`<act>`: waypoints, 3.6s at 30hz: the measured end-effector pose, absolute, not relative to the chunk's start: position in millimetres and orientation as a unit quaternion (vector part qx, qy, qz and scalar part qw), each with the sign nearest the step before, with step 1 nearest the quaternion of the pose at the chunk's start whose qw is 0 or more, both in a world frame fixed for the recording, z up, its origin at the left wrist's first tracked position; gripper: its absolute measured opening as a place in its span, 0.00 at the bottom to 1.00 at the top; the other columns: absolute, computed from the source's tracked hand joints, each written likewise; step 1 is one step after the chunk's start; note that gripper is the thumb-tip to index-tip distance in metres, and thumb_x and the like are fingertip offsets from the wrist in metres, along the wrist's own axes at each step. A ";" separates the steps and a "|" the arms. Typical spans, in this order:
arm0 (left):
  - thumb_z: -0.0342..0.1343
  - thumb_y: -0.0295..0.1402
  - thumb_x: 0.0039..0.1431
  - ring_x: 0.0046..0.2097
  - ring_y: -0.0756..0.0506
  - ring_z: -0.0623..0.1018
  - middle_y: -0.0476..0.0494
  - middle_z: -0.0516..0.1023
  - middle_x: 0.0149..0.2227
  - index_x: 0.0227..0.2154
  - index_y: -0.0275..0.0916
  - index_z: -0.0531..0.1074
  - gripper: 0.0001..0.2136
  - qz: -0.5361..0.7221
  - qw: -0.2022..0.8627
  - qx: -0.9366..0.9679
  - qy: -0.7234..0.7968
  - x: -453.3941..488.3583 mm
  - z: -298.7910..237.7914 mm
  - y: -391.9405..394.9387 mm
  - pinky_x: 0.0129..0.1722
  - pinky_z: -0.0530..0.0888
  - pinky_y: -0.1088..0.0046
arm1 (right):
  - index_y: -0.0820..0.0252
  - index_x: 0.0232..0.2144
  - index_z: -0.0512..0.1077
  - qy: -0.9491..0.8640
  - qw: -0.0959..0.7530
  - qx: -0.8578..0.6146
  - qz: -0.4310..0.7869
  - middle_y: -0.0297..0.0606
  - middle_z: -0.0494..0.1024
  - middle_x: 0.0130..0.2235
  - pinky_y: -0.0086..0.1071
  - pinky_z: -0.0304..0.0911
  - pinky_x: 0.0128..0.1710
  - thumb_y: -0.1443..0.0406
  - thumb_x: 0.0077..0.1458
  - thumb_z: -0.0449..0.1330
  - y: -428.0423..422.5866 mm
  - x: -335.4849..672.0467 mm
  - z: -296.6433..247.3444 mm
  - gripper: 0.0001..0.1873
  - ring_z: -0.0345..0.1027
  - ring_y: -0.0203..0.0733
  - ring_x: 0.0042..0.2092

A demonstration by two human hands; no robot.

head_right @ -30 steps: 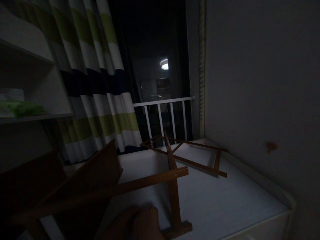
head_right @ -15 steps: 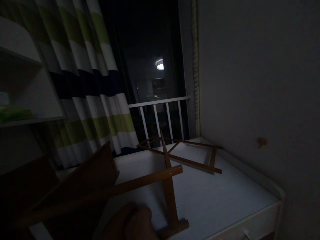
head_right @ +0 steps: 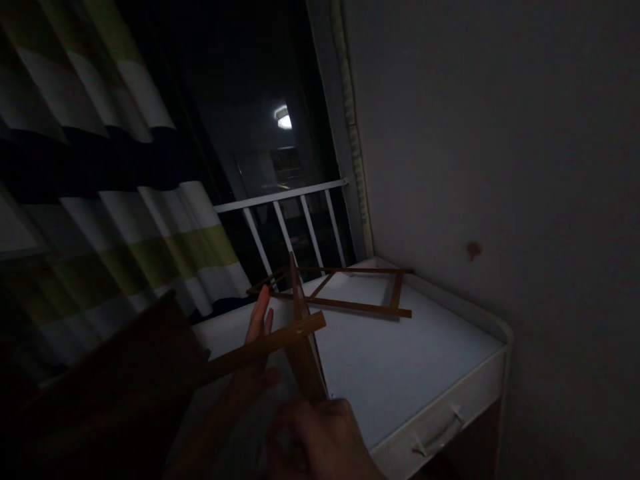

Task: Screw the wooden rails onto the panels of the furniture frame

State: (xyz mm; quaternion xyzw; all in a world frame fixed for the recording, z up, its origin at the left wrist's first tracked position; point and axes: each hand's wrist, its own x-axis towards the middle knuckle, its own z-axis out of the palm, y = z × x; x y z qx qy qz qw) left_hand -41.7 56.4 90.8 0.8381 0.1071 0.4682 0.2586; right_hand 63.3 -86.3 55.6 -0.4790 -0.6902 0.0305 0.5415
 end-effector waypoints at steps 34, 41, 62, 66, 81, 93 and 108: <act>0.44 0.45 0.57 0.51 0.41 0.60 0.41 0.61 0.47 0.42 0.41 0.60 0.15 0.468 0.156 0.870 -0.004 0.3 109.9 46.9 0.53 0.56 0.57 | 0.55 0.33 0.66 -0.492 0.759 -0.287 0.315 0.23 0.60 0.17 0.21 0.43 0.18 0.66 0.54 0.56 -50.6 88.4 92.4 0.02 0.47 0.26 0.19; 0.44 0.44 0.58 0.51 0.41 0.60 0.41 0.61 0.47 0.43 0.42 0.60 0.15 0.462 0.152 0.874 -0.010 0.3 111.4 47.5 0.53 0.56 0.56 | 0.56 0.32 0.67 -0.480 0.771 -0.327 0.262 0.23 0.57 0.18 0.21 0.43 0.18 0.67 0.54 0.56 -53.3 85.1 95.0 0.02 0.46 0.26 0.20; 0.46 0.43 0.55 0.45 0.42 0.64 0.42 0.64 0.40 0.37 0.40 0.63 0.13 0.530 0.158 0.833 -0.024 8.3 107.1 47.0 0.48 0.60 0.57 | 0.57 0.29 0.69 -0.457 0.780 -0.415 0.104 0.22 0.57 0.17 0.18 0.47 0.17 0.71 0.51 0.57 -59.5 80.3 95.1 0.04 0.48 0.24 0.19; 0.47 0.44 0.55 0.44 0.41 0.64 0.42 0.65 0.39 0.37 0.41 0.64 0.13 0.543 0.159 0.825 -0.019 10.1 105.3 47.7 0.47 0.61 0.57 | 0.58 0.32 0.69 -0.486 0.749 -0.449 0.032 0.22 0.59 0.18 0.18 0.49 0.18 0.72 0.51 0.57 -62.6 81.2 93.9 0.06 0.49 0.24 0.19; 0.45 0.48 0.55 0.43 0.42 0.65 0.43 0.63 0.38 0.36 0.42 0.62 0.14 0.547 0.168 0.820 -0.010 12.6 104.7 45.9 0.45 0.62 0.57 | 0.56 0.32 0.69 -0.490 0.726 -0.482 -0.022 0.24 0.62 0.19 0.20 0.50 0.16 0.70 0.51 0.59 -64.4 80.5 102.0 0.04 0.50 0.26 0.19; 0.42 0.48 0.56 0.40 0.43 0.63 0.45 0.61 0.35 0.34 0.41 0.60 0.15 0.528 0.167 0.832 -0.010 10.2 108.1 44.2 0.44 0.62 0.58 | 0.55 0.33 0.70 -0.507 0.717 -0.479 -0.010 0.23 0.64 0.19 0.19 0.50 0.16 0.71 0.52 0.58 -65.6 80.9 101.8 0.07 0.51 0.24 0.18; 0.39 0.51 0.56 0.40 0.42 0.64 0.43 0.63 0.37 0.34 0.42 0.59 0.17 0.516 0.118 0.848 -0.002 10.6 108.2 53.2 0.43 0.60 0.55 | 0.59 0.32 0.66 -0.520 0.635 -0.541 -0.187 0.24 0.66 0.17 0.25 0.45 0.14 0.70 0.53 0.57 -62.4 75.3 100.2 0.04 0.49 0.26 0.14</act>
